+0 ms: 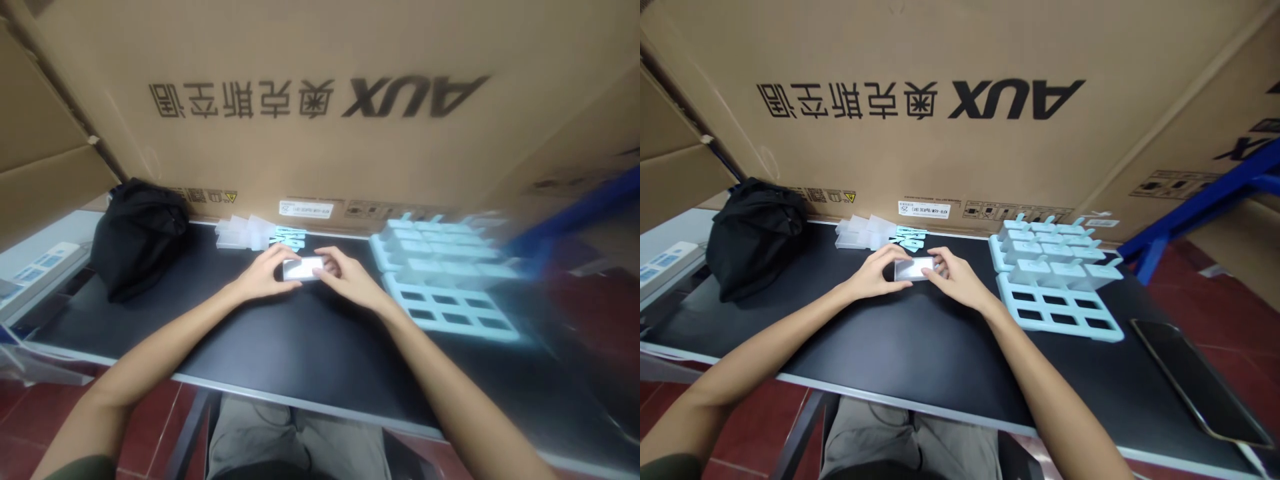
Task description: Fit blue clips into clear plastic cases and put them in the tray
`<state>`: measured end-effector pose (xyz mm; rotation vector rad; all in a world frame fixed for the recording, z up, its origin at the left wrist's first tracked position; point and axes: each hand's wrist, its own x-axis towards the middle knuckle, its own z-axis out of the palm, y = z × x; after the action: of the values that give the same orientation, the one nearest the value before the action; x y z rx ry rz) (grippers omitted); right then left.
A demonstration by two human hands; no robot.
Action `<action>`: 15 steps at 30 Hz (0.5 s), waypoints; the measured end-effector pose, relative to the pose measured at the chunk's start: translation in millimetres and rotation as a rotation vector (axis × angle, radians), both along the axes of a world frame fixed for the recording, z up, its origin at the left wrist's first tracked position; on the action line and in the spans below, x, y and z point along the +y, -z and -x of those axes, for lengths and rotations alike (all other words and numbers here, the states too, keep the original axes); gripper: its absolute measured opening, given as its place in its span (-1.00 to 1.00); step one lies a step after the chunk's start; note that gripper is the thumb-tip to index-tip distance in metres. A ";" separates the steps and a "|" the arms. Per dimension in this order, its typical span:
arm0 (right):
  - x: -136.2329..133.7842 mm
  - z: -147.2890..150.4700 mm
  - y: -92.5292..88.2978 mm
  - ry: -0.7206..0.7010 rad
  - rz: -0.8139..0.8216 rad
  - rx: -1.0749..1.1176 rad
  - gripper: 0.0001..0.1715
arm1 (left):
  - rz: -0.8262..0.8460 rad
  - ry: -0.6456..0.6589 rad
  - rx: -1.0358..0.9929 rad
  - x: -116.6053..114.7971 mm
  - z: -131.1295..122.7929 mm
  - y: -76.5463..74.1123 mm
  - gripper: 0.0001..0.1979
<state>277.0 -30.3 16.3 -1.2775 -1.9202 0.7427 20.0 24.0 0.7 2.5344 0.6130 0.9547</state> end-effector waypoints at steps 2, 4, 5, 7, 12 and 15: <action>-3.0 0.4 -3.0 -0.017 0.074 0.075 -0.44 | -0.015 0.024 -0.051 -2.0 -14.0 1.8 -0.48; -4.6 -3.9 -6.3 0.018 0.065 0.124 -0.43 | 0.012 0.030 -0.054 0.3 -26.3 5.5 -0.33; -4.9 -7.8 -8.2 0.058 0.027 0.126 -0.44 | 0.038 0.024 -0.044 3.1 -31.5 7.7 -0.23; -4.7 -17.7 -12.2 0.156 -0.081 0.063 -0.51 | 0.091 0.009 -0.003 11.4 -40.2 11.7 -0.05; -1.5 -39.7 -17.4 0.287 -0.232 -0.234 -0.73 | 0.138 -0.010 0.179 29.0 -58.2 18.5 -0.01; 0.3 -44.7 -13.7 0.242 -0.279 -0.312 -0.66 | 0.173 -0.034 0.225 30.5 -66.8 21.7 -0.09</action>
<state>321.7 -30.0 30.0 -1.4754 -1.9755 0.1511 86.7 54.5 -21.0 2.4990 0.7706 0.6024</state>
